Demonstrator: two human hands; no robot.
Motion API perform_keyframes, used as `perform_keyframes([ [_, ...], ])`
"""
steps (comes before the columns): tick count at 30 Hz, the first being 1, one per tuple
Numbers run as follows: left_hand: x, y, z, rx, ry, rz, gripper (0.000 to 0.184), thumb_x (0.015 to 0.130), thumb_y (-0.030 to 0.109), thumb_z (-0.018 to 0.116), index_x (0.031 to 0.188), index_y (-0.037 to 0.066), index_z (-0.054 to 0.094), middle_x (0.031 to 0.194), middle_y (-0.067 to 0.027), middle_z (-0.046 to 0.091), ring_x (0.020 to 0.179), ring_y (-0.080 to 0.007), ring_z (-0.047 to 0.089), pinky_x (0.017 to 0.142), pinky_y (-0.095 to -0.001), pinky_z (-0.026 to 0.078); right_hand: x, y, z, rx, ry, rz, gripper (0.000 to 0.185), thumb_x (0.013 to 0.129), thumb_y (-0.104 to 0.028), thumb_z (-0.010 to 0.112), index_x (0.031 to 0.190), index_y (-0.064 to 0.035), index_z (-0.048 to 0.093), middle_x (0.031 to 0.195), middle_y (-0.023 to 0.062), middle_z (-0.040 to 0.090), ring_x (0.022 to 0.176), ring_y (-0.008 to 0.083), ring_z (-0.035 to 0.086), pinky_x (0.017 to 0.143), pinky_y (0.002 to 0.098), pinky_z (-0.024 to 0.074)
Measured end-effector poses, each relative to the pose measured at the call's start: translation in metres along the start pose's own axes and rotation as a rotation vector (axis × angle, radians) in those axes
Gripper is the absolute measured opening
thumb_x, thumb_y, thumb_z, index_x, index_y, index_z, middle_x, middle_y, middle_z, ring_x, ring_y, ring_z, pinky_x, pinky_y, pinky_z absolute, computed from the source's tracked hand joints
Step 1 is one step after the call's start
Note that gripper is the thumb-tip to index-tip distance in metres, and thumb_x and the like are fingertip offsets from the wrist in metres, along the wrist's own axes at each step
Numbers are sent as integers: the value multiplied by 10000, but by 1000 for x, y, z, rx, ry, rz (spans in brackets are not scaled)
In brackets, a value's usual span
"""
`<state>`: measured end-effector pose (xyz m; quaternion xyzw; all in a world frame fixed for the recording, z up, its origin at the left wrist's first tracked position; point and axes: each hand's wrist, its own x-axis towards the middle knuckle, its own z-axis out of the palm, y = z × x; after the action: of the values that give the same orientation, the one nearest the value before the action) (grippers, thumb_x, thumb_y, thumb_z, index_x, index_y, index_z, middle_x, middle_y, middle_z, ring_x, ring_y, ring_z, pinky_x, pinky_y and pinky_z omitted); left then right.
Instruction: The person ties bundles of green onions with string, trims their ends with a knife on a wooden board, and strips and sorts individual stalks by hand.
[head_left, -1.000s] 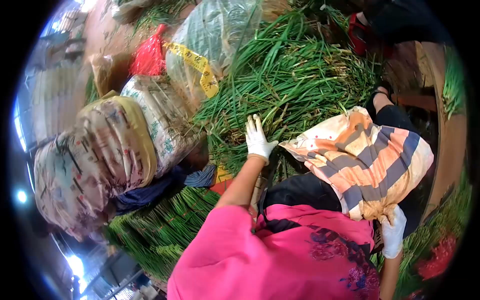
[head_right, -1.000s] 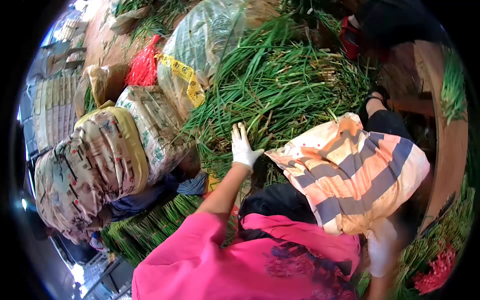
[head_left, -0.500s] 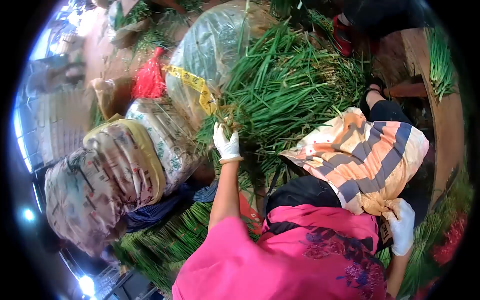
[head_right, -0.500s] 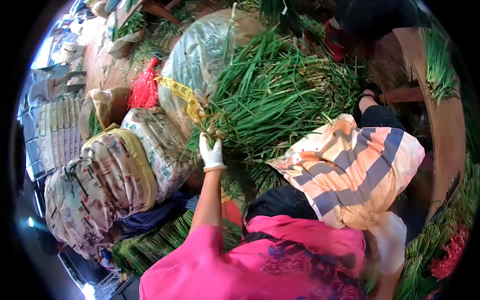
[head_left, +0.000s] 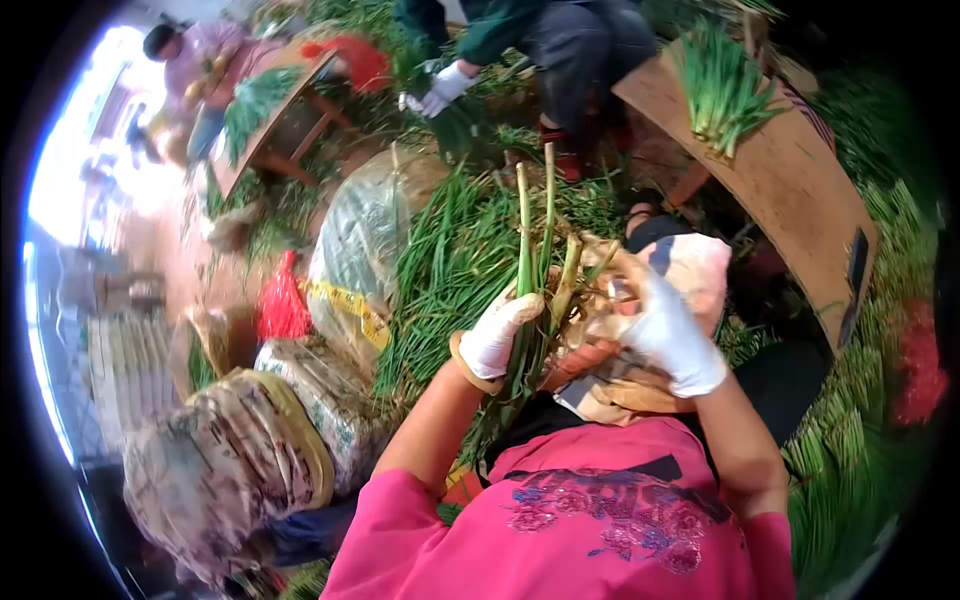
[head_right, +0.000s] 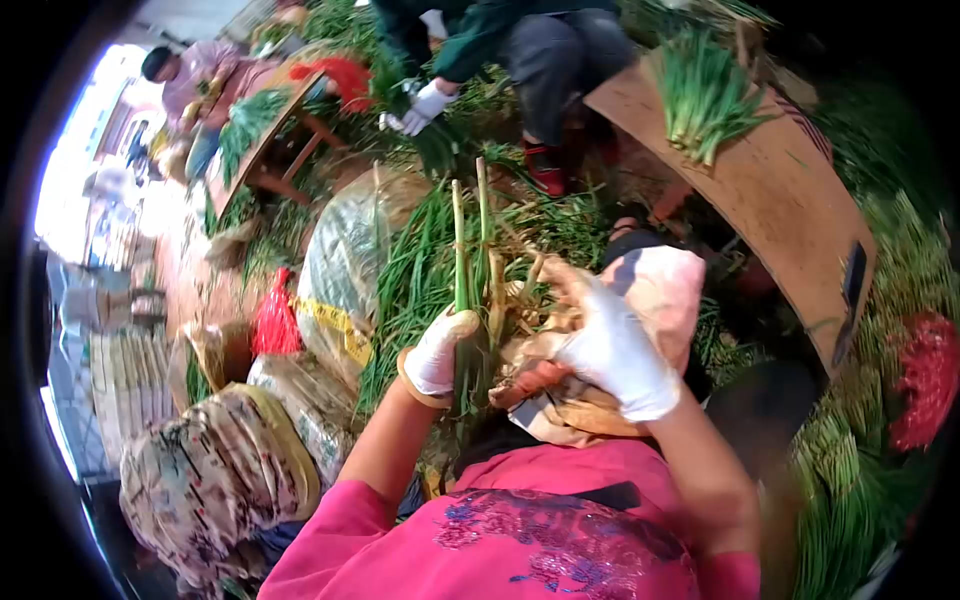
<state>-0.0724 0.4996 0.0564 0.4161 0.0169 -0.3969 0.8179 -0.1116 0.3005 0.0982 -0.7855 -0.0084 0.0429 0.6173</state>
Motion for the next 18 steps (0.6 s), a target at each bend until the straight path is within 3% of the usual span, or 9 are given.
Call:
perform_keyframes([
  [2, 15, -16, 34, -24, 94, 124, 538, 805, 284, 647, 1234, 64, 408, 1070, -75, 549, 917, -159, 566, 837, -303, 464, -2, 13, -4, -171, -101, -53, 423, 706, -181, 724, 1075, -38, 575, 942, 103, 582, 813, 202, 585, 714, 306, 471],
  [5, 24, -37, 39, 229, 85, 112, 534, 780, 106, 658, 1222, 39, 366, 1069, -76, 527, 921, -131, 549, 845, -289, 459, -11, 66, -20, -298, 110, -346, 304, 748, -189, 709, 981, -18, 617, 856, 109, 621, 736, 179, 605, 655, 290, 480],
  [6, 23, -37, 52, 418, 91, 69, 552, 750, 38, 670, 1205, 21, 358, 1034, -76, 533, 900, -117, 538, 815, -274, 462, -16, 64, -25, 91, 226, -8, 226, 811, -158, 661, 960, 9, 623, 795, 74, 621, 719, 132, 593, 631, 274, 478],
  [11, 21, -40, 58, 204, -22, -242, 565, 741, 31, 667, 1235, 23, 391, 1050, -78, 560, 905, -156, 573, 776, -281, 492, -36, 34, -128, 1030, 525, -165, 182, 908, -191, 552, 778, -71, 510, 644, -23, 428, 525, 71, 374, 481, 207, 337],
  [13, 25, -43, 55, 117, -36, -137, 558, 764, 93, 653, 1262, 13, 416, 1085, -87, 569, 877, -169, 589, 770, -294, 497, -64, 38, -188, 1332, 461, -326, 256, 911, -216, 542, 712, -71, 476, 616, -24, 370, 476, 82, 292, 445, 227, 288],
  [15, 26, -33, 60, 22, -79, -206, 544, 772, 144, 650, 1245, -26, 441, 1063, -119, 583, 852, -189, 613, 729, -324, 536, -86, 53, -211, 879, 403, -207, 195, 871, -174, 597, 746, -36, 539, 653, 25, 482, 466, 105, 376, 485, 220, 368],
  [16, 31, -32, 67, 27, -100, -190, 518, 778, 145, 647, 1227, -27, 455, 1041, -119, 593, 842, -196, 616, 733, -333, 539, -81, 45, -186, 306, 659, 16, 121, 809, -113, 659, 837, -6, 611, 853, 94, 612, 603, 131, 524, 573, 228, 451],
  [17, 34, -33, 72, 30, -118, -182, 491, 784, 146, 644, 1209, -27, 470, 1018, -119, 602, 832, -203, 619, 738, -343, 542, -86, 58, -184, -560, 614, -171, 240, 770, -52, 684, 995, 0, 618, 1101, 102, 611, 843, 130, 587, 691, 237, 479],
  [18, 38, -38, 78, 33, -87, -184, 439, 786, 155, 651, 1161, -20, 502, 961, -114, 615, 810, -202, 621, 735, -341, 541, -92, 56, -177, -395, 546, -99, 278, 765, -61, 693, 1021, -1, 605, 1137, 81, 597, 908, 126, 575, 728, 240, 476],
])
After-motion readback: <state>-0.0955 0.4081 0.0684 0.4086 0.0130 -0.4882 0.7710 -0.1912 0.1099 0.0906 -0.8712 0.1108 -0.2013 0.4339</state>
